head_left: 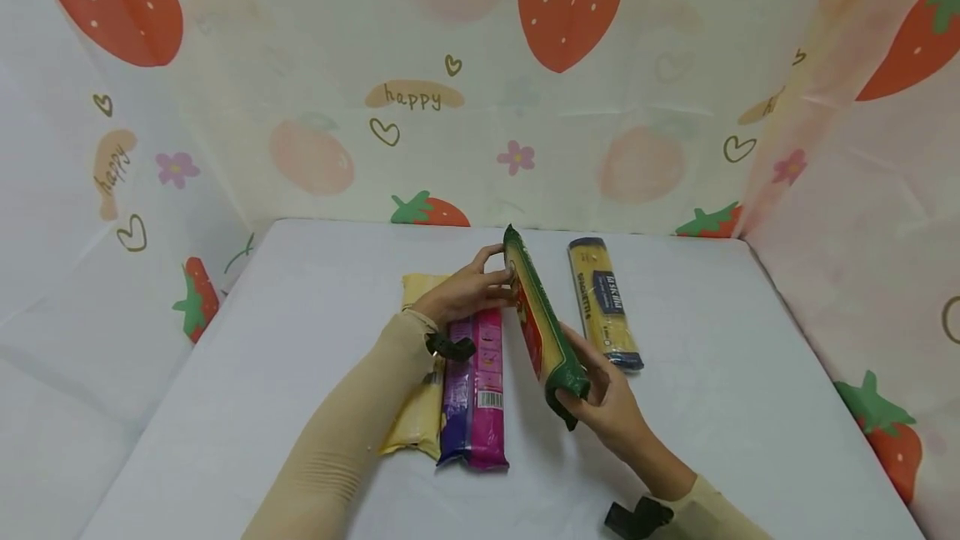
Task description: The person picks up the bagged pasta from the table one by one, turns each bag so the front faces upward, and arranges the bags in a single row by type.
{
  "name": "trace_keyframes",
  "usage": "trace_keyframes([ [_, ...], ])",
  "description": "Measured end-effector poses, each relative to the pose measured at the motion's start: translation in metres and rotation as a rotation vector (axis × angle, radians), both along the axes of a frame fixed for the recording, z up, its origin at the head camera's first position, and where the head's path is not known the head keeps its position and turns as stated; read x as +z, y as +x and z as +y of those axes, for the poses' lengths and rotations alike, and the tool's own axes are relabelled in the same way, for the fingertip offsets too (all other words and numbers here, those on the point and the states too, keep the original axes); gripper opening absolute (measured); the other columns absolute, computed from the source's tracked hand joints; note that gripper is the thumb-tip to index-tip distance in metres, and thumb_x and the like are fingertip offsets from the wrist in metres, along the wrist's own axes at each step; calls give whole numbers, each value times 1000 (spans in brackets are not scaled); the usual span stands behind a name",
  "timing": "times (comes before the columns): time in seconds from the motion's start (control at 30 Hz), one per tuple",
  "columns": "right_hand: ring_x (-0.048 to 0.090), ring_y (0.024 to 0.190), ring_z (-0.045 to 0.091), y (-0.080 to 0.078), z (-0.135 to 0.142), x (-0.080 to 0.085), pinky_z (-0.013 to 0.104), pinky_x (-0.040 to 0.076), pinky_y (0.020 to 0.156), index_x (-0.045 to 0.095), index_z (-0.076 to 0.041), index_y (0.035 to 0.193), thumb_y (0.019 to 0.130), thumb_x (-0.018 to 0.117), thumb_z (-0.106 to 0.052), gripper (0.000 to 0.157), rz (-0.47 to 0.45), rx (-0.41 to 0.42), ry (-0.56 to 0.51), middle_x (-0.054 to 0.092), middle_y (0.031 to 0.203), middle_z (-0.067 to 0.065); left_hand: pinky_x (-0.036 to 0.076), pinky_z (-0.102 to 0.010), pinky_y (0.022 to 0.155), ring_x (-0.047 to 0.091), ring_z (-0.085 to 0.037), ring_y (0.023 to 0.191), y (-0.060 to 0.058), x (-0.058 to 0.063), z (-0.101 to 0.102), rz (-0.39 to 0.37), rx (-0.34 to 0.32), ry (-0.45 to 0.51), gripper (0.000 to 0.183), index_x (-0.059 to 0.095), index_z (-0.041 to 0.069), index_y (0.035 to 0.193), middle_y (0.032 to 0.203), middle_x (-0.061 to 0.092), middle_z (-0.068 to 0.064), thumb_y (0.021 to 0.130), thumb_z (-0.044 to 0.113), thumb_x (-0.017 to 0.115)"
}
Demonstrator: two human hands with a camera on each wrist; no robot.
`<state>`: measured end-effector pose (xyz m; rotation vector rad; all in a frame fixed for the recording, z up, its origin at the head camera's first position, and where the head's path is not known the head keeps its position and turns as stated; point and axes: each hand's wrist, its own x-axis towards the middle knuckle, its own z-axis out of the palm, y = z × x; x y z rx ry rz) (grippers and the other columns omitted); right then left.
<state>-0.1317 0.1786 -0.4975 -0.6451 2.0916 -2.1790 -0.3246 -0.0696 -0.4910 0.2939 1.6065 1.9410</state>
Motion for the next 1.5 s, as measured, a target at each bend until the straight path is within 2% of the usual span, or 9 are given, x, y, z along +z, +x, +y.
trace_keyframes([
  [0.2, 51, 143, 7, -2, 6, 0, 27, 54, 105, 34, -8, 169, 96, 73, 9, 84, 5, 35, 35, 35, 168, 25, 59, -44, 99, 70, -21, 102, -1, 0, -1, 10, 52, 6, 67, 20, 28, 169, 122, 60, -12, 114, 12, 54],
  [0.33, 57, 139, 8, -1, 11, 2, 28, 57, 102, 35, -12, 169, 94, 78, 5, 88, 0, -7, 122, 43, 163, 27, 59, -50, 100, 71, -23, 102, 0, 0, -1, 0, 92, 8, 67, 21, 30, 168, 122, 60, -13, 113, 11, 56],
  [0.57, 61, 133, 48, 0, 16, 0, 31, 62, 92, 36, -11, 168, 93, 83, 0, 90, -49, -123, 249, 50, 156, 27, 63, -41, 83, 74, -23, 93, 0, -3, 0, 8, 189, 16, 63, 26, 28, 163, 119, 64, -18, 112, 12, 59],
  [0.7, 66, 127, 44, -2, 20, -2, 31, 63, 90, 32, -18, 170, 91, 85, 0, 97, -51, -152, 274, 60, 143, 26, 63, -40, 83, 74, -22, 90, 1, -2, 1, 60, 231, -29, 62, 32, 25, 163, 122, 65, -21, 111, 15, 63],
  [0.9, 68, 125, 39, -3, 24, -3, 34, 62, 95, 31, -24, 170, 92, 86, -4, 99, -28, -140, 323, 66, 137, 22, 62, -42, 82, 73, -20, 86, 1, -1, 4, 125, 249, -78, 63, 35, 20, 164, 123, 65, -23, 110, 14, 65],
  [1.1, 66, 128, 41, -3, 22, -2, 43, 61, 98, 37, -18, 168, 93, 85, -6, 90, -74, -139, 393, 61, 145, 24, 63, -42, 81, 73, -19, 85, -1, -5, 15, 228, 256, -110, 58, 40, 13, 159, 119, 68, -26, 108, 14, 68],
  [1.3, 65, 130, 46, -9, 13, -6, 40, 61, 98, 34, -4, 168, 95, 84, -9, 88, -168, -134, 399, 56, 149, 31, 64, -42, 85, 75, -27, 98, -3, -5, 19, 311, 278, -213, 41, 58, 8, 148, 124, 70, -28, 108, 13, 67],
  [1.4, 61, 133, 48, -12, 9, -7, 43, 59, 102, 33, -1, 167, 96, 83, -9, 87, -186, -136, 414, 51, 154, 31, 62, -48, 93, 72, -33, 108, -4, -2, 21, 328, 242, -263, 42, 60, 6, 149, 131, 67, -29, 108, 12, 66],
  [1.5, 59, 136, 49, -16, 7, -7, 45, 58, 104, 34, -3, 167, 95, 84, -11, 88, -209, -158, 427, 47, 160, 28, 57, -53, 102, 67, -37, 120, -5, 0, 25, 330, 193, -296, 47, 57, 8, 154, 144, 60, -29, 108, 13, 67],
])
